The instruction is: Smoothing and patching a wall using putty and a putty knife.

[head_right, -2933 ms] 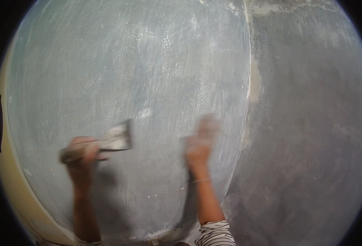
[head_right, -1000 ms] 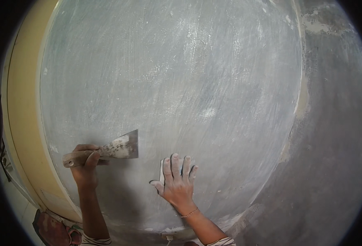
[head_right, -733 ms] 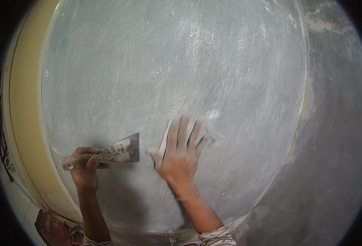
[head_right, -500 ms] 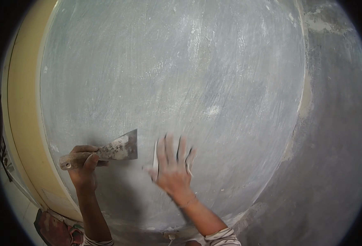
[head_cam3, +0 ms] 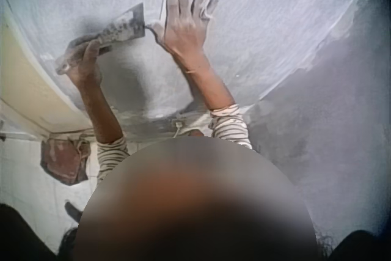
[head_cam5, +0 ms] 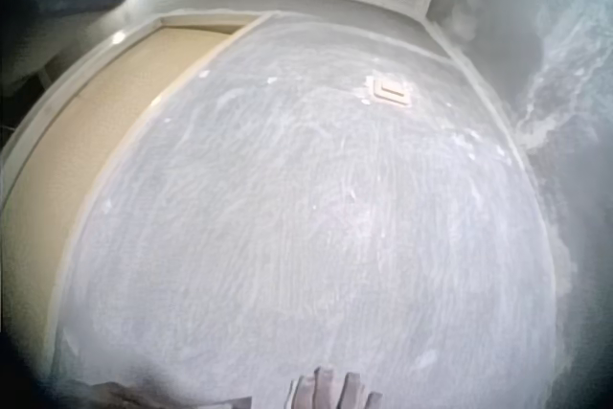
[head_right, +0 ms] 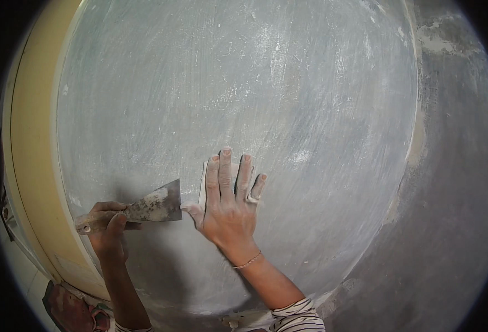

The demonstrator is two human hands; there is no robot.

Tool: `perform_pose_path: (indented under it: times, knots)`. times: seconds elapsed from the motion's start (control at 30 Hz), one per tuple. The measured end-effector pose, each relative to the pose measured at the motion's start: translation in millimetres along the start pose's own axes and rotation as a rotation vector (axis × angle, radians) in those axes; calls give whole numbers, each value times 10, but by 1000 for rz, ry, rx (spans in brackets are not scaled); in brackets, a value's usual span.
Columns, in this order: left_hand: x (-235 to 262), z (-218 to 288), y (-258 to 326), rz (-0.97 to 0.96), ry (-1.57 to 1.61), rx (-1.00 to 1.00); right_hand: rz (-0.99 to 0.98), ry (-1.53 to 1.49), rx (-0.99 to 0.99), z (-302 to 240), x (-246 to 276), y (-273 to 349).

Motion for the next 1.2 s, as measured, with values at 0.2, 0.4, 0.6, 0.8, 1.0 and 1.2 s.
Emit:
perform_pose_path:
  times: [0.2, 0.4, 0.6, 0.8, 1.0, 1.2]
  knots:
    - [-72, 22, 20, -12, 50, 36, -37, 55, 121, -288, -199, 989]
    - [-29, -11, -47, -2, 67, 12, 97, -4, -71, 157, 111, -242]
    - [-115, 77, 12, -17, 88, 28, -33, 40, 283, -446, -276, 1035]
    - [-78, 102, 8, -33, 39, -1, 99, -28, -142, 728, 45, 66]
    - [-432, -46, 112, -170, 80, -4, -95, -110, 316, 160, -172, 806]
    - [-502, -88, 126, -146, 123, 34, 28, -68, -36, 1101, 133, 115]
Point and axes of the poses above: each hand's wrist, its own y-axis away from the middle knuckle, its own x-axis out of the back of the hand, z = x × y, the point moved 9 cm from there along -y, towards the middle knuckle, and after that the axes turned 9 degrees about y, right-handed, at the moved point
